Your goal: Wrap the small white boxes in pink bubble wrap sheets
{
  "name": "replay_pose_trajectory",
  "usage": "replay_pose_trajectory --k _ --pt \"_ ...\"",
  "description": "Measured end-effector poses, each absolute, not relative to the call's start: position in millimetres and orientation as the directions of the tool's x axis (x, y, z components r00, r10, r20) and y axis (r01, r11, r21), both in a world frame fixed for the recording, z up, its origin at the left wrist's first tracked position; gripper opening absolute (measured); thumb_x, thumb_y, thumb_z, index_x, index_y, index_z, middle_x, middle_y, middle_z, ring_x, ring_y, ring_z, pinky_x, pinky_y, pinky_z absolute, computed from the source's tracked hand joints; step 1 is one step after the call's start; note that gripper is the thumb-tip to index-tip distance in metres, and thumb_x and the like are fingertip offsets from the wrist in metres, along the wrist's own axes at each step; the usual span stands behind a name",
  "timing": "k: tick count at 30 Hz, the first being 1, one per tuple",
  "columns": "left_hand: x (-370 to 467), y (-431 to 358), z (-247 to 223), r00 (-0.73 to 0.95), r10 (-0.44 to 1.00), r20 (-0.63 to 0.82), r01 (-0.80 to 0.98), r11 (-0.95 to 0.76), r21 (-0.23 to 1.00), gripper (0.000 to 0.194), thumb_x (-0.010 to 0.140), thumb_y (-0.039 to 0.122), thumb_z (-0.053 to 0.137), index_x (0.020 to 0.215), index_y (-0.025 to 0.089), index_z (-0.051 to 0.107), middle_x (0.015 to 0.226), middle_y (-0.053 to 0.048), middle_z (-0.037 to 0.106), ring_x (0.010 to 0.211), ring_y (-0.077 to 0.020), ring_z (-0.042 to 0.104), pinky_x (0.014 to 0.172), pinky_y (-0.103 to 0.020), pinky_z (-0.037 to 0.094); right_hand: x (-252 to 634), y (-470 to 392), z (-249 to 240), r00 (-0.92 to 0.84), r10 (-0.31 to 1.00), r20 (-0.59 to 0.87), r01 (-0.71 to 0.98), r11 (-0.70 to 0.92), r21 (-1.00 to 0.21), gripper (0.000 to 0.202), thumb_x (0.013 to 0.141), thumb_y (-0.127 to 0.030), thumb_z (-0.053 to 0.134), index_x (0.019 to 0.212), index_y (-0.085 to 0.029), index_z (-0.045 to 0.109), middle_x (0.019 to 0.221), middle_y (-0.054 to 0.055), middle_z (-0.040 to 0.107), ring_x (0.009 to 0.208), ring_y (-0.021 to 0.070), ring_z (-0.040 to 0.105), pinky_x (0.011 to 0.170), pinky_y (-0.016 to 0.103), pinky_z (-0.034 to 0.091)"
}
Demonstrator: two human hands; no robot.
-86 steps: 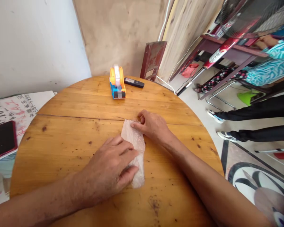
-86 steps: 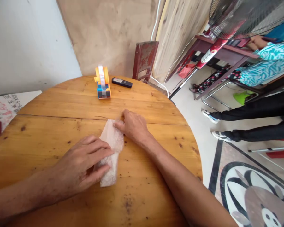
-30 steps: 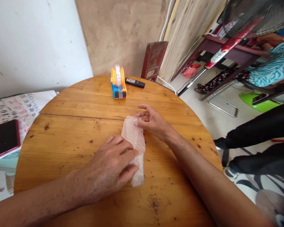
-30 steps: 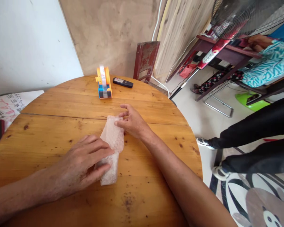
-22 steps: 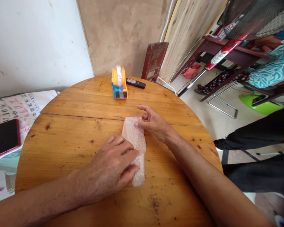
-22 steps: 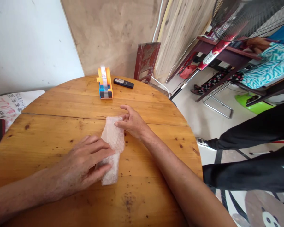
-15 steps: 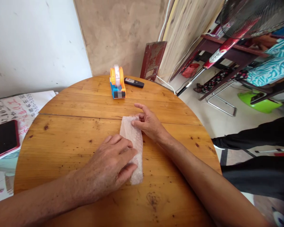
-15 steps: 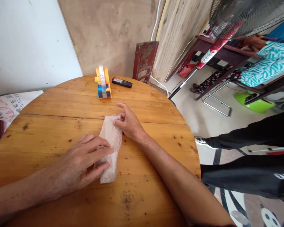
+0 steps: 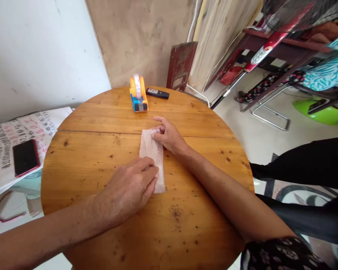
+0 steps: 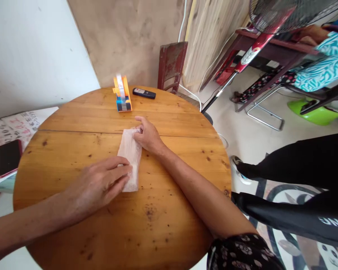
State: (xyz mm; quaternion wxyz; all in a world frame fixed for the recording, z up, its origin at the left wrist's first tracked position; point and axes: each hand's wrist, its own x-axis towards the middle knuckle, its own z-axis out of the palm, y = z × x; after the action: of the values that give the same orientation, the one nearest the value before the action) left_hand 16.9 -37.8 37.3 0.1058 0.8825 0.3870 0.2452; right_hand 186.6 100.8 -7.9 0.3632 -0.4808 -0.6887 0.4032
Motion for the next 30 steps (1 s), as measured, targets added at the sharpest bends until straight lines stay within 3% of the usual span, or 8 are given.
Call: replay_pose_trajectory --k 6,9,12,18,24,30 --pt "17.4 -50.0 35.1 0.475 0.787 0.393 0.604 -0.617 0.505 0.018 0.088 0.021 0.054 0.097 0.015 0.069 0.111 -0.011 0.068 0.096 -0.023 0.067 0.082 -0.036 0.058 181.3 100.4 21.1 -0.302 0.953 0.022 0.164 0.075 -0.984 0.057 0.061 -0.009 0.057 0.117 -0.015 0.048 0.074 -0.005 0.059 0.06 0.0107 0.053 0.056 0.024 0.043" --pt "19.2 -52.0 28.9 0.427 0.789 0.442 0.603 -0.613 0.511 0.018 0.085 0.027 0.061 0.097 0.015 0.069 0.111 -0.012 0.068 0.098 -0.0253 0.067 0.084 -0.037 0.058 180.5 92.3 38.7 -0.34 0.934 0.108 0.116 0.156 -0.981 0.054 0.062 -0.009 0.057 0.115 -0.017 0.048 0.071 -0.007 0.054 0.057 0.009 0.048 0.055 0.023 0.04" --pt "21.7 -51.8 19.9 0.393 0.763 0.513 0.614 -0.633 0.472 0.019 0.087 0.019 0.056 0.1 0.014 0.069 0.108 -0.011 0.069 0.098 -0.0249 0.066 0.084 -0.038 0.057 181.1 72.7 54.0 -0.377 0.896 0.234 0.103 0.291 -0.951 0.05 0.067 -0.011 0.057 0.116 -0.019 0.05 0.075 -0.006 0.052 0.061 0.009 0.047 0.058 0.023 0.039" --pt "23.3 -54.7 7.4 0.36 0.753 0.55 0.64 -0.629 0.441 0.022 0.089 0.018 0.053 0.106 0.016 0.067 0.105 -0.011 0.065 0.096 -0.0234 0.063 0.084 -0.036 0.056 187.2 10.1 72.7 -0.464 0.801 0.38 0.201 0.513 -0.835 0.053 0.077 -0.011 0.052 0.129 -0.021 0.047 0.083 -0.002 0.054 0.07 0.0115 0.051 0.063 0.025 0.043" --pt "21.8 -60.1 -2.4 0.252 0.791 0.558 0.638 -0.569 0.519 0.02 0.09 0.024 0.056 0.105 0.018 0.068 0.107 -0.01 0.053 0.086 -0.0181 0.06 0.077 -0.032 0.055 193.4 -20.6 70.9 -0.454 0.798 0.396 0.287 0.552 -0.783 0.057 0.081 -0.009 0.049 0.136 -0.021 0.043 0.085 -0.001 0.055 0.073 0.0122 0.052 0.066 0.027 0.045" --pt "20.8 -59.7 -6.5 0.125 0.825 0.55 0.677 -0.477 0.561 0.018 0.086 0.035 0.063 0.091 0.018 0.058 0.097 -0.007 0.054 0.09 -0.022 0.059 0.078 -0.035 0.053 192.9 -36.3 60.9 -0.425 0.79 0.442 0.348 0.593 -0.727 0.063 0.081 -0.006 0.048 0.141 -0.024 0.039 0.089 0.0 0.057 0.077 0.0122 0.055 0.073 0.027 0.049"
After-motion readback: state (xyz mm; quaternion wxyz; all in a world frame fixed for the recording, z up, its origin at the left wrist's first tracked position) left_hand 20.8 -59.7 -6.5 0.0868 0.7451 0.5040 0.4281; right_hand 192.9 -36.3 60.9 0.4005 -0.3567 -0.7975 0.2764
